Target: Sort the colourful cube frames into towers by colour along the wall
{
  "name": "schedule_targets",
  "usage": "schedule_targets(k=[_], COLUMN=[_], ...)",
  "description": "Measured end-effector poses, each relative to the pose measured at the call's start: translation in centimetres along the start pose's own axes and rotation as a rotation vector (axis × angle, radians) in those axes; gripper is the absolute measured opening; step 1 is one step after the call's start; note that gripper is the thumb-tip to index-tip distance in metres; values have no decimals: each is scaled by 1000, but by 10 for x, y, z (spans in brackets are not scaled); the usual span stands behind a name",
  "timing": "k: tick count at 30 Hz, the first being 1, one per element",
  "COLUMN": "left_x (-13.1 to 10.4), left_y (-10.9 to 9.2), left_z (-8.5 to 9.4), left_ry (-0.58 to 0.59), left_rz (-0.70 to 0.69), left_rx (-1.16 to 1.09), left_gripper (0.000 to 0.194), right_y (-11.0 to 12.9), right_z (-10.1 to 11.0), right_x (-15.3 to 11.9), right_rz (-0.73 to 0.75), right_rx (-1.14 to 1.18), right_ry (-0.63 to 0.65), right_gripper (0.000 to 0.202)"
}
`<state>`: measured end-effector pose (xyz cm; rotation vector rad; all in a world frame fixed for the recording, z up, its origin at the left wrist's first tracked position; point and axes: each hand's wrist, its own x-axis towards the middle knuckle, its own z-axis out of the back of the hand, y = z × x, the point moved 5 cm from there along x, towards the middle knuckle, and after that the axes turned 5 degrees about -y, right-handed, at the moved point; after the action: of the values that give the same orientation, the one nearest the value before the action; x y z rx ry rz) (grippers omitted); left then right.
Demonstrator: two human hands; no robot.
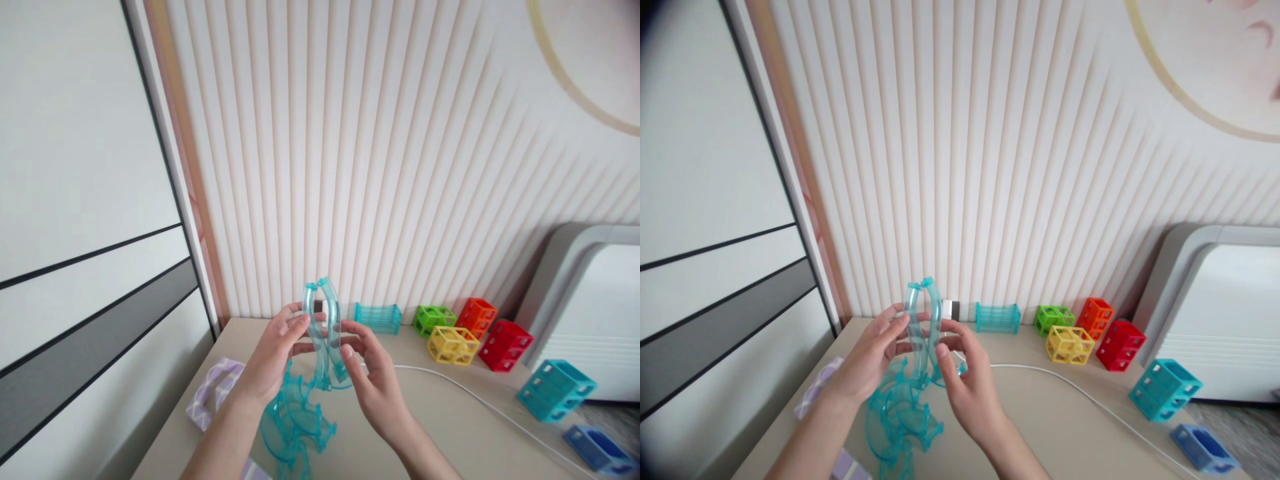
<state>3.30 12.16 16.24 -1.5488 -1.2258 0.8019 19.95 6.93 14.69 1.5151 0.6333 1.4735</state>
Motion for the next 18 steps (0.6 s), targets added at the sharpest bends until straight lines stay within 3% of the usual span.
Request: schedule_targets(k=[4,9,13,18], left_x=[-3,-5,-9,-14], left_y=[-3,-1,1,-5], left_z=[-7,-9,-9,-11], left_ry=[93,108,113,110], left_rz=[23,41,60,70], left_rx=[51,70,74,-22], left_gripper=[46,50,50,49], right_y=[-6,0,6,3], right_z=[3,6,3,5], right_x=[4,11,11,9], right_rz=[-194,-314,-328,-324], right_rx=[177,292,277,240], right_ry=[10,134,284,273], right_gripper=[52,71,60,55])
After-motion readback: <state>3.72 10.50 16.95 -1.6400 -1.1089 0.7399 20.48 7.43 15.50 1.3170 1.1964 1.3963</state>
